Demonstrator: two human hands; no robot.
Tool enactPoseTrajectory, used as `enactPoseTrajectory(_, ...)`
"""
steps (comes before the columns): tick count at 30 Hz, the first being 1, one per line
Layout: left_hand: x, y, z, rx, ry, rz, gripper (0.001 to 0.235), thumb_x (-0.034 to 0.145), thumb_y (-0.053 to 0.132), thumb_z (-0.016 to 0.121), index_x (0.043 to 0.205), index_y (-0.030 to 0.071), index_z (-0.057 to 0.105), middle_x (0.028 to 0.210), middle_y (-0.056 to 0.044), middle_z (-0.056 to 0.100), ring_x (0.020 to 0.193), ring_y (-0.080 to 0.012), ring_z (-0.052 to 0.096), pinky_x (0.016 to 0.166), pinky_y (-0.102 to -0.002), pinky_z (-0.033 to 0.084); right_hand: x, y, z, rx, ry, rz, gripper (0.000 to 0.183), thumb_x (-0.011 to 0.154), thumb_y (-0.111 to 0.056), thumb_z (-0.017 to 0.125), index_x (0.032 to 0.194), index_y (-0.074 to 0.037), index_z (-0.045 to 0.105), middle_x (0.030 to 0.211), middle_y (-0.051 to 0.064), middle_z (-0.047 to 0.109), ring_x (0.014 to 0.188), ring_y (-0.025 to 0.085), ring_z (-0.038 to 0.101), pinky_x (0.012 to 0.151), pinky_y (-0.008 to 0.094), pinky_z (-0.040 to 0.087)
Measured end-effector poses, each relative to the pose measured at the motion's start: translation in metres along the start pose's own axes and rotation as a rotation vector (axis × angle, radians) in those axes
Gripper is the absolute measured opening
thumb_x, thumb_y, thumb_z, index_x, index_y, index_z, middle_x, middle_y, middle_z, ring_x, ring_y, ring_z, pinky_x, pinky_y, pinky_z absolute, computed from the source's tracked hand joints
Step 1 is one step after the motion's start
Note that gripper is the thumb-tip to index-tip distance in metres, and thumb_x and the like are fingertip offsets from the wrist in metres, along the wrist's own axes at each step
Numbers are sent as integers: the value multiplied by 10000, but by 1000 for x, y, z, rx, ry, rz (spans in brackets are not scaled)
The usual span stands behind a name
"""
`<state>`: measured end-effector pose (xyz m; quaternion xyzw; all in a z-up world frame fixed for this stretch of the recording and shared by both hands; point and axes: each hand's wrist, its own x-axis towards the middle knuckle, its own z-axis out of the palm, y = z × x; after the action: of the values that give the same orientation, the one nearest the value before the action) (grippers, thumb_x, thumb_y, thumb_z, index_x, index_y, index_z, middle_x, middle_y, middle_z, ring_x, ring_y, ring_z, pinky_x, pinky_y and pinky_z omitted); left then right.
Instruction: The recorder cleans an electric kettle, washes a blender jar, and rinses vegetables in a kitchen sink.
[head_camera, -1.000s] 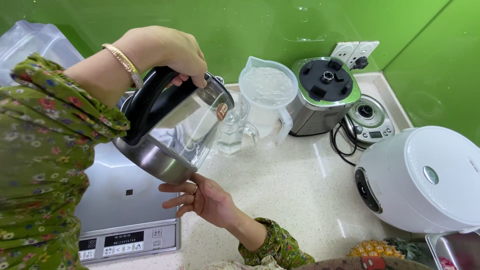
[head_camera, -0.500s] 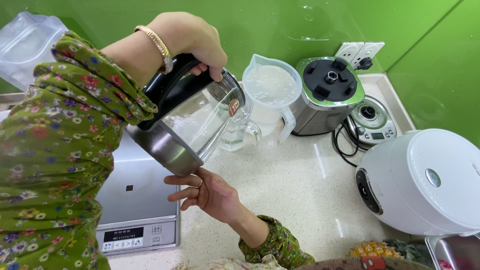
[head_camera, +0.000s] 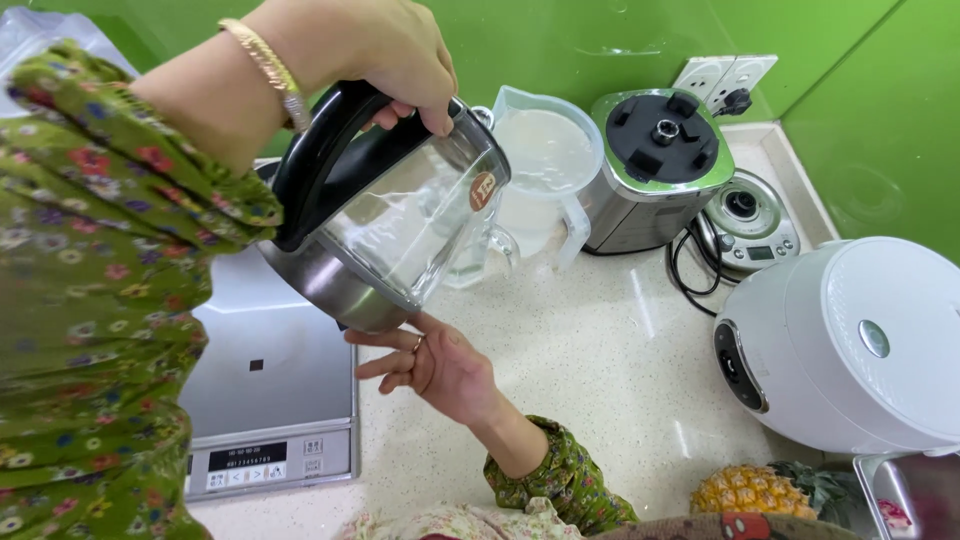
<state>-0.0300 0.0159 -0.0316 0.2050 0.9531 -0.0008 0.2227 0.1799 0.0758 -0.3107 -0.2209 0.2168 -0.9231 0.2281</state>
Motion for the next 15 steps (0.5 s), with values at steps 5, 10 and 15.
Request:
enactPoseTrajectory(5,10,-72,55,-170,233,279,427,974,392,758,863,-20,771,625,-148,631,454,-233,526,427,-403,403,-15,1,-33,-100,89,-60,749,1065,-417,528,1636,-50,213,1502,265,515,1286,386,646,1002,407,564)
enactPoseTrajectory(10,-119,-66,95,-510,589,320,307,933,258,796,1039,-18,712,854,-124,667,698,-189,605,610,-337,491,-53,-11,-35,-476,291,-174,610,1068,-236,582,1604,-103,324,1443,196,589,1228,350,681,953,389,579)
enactPoseTrajectory(15,-151,-71,157,-922,487,420,702,903,70,701,1544,93,417,1127,-112,698,1064,-144,730,883,-279,614,-145,-6,-35,-1125,852,-284,435,1036,-140,649,1454,-77,549,1342,139,681,1124,235,726,883,332,612)
